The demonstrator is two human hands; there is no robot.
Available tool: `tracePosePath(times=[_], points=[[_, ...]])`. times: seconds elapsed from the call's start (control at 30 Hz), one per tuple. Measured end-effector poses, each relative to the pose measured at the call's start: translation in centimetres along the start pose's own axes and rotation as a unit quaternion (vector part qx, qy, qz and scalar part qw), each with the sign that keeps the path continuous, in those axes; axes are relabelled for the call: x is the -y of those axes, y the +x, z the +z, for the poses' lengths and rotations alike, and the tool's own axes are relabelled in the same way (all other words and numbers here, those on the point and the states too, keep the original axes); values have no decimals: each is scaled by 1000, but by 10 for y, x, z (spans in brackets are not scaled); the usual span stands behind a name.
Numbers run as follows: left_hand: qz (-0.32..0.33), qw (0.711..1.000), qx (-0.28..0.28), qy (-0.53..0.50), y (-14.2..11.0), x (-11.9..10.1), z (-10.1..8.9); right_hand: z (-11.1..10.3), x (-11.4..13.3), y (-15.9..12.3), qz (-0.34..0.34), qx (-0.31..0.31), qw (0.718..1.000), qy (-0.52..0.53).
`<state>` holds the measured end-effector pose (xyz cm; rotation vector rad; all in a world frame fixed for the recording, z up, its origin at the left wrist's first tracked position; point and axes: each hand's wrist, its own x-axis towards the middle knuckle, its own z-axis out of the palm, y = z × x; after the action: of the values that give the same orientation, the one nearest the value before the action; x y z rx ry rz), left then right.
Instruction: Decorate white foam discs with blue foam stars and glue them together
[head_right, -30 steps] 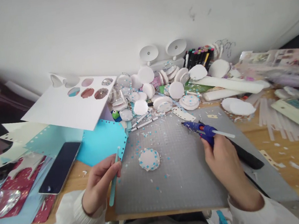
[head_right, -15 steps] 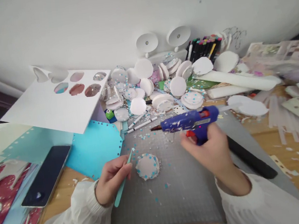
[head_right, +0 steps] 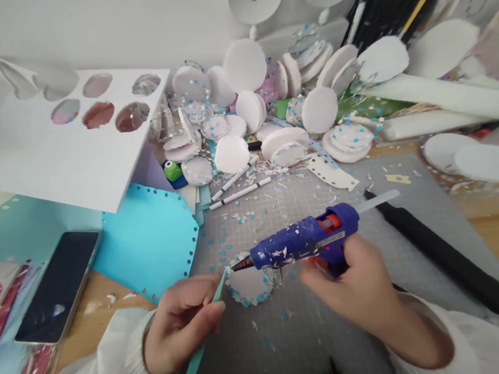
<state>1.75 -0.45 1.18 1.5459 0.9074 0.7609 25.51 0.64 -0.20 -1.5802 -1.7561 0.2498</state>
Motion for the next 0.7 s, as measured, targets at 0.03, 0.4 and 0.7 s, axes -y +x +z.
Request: tracePosePath(times=[0.03,0.4,0.7], points=[[0,1000,2,1,0,-1,0,0,0,0,-6,1,1000,-6],[14,1000,9,4,1,-2,-1,1,0,0,4,9,1000,-22],[13,1000,12,-1,0,-2,0,1,0,0,-23,1,999,-39]])
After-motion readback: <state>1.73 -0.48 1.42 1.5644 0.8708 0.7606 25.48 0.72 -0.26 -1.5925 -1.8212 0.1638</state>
